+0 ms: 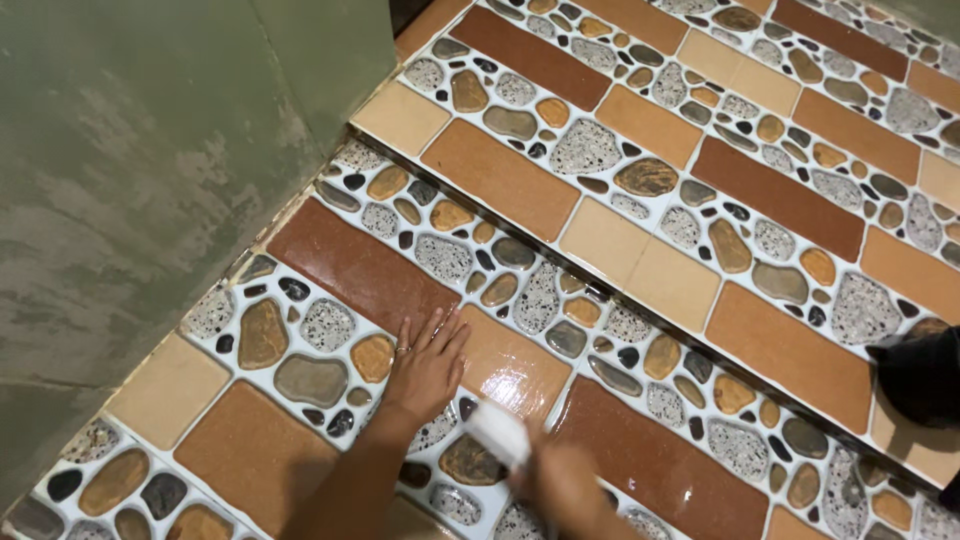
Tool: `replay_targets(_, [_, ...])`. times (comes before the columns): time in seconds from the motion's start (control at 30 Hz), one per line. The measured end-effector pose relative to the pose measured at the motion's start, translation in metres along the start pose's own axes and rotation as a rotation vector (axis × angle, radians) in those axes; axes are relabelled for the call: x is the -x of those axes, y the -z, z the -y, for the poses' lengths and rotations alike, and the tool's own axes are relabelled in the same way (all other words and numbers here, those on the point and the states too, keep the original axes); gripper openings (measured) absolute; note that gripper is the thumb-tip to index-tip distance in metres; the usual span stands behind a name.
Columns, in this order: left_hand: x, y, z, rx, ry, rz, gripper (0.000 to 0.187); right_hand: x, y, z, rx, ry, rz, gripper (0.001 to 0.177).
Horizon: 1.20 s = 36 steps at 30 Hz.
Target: The person cleans a tiled bathroom floor by hand with a brush and soapy water from a bucket, then rinses several cleaning tools in the bucket.
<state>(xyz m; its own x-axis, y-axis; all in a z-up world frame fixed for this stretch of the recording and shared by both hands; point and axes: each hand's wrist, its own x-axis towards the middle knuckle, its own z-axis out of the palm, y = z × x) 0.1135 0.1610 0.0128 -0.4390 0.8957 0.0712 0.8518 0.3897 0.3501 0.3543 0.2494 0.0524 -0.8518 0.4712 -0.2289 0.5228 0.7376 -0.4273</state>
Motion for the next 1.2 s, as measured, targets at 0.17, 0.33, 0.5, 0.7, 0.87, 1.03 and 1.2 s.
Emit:
replay_targets(0.17, [-0.004,-0.004,-0.016,0.029,0.066,0.067,0.055,0.008,-0.009,-0.028,0.057,0.096,0.15,0.043])
replay_targets(0.33, [0.0,-0.02,-0.044,0.102,-0.13,0.093,0.056,-0.052,0.077,-0.12,0.008,-0.405,-0.13,0.074])
replay_targets(0.5, [-0.008,-0.031,-0.075,0.113,-0.322,0.202,0.061,-0.068,0.12,-0.177,0.127,-0.319,-0.219,0.08])
replay_targets(0.7, [-0.017,-0.034,-0.096,0.079,-0.292,0.311,0.064,0.044,0.026,-0.12,-0.022,-0.264,0.187,0.041])
replay_targets(0.87, [-0.007,-0.034,-0.105,0.039,-0.357,0.266,0.065,0.106,-0.02,-0.099,0.144,0.442,-0.153,0.055])
replay_targets(1.03, [-0.002,-0.037,-0.122,0.012,-0.449,0.323,0.062,0.059,0.048,-0.159,0.148,-0.242,0.154,0.058])
replay_targets(1.2, [-0.039,-0.019,-0.14,-0.17,-0.605,0.568,0.073,0.006,0.138,-0.232,0.259,-0.483,-0.108,0.051])
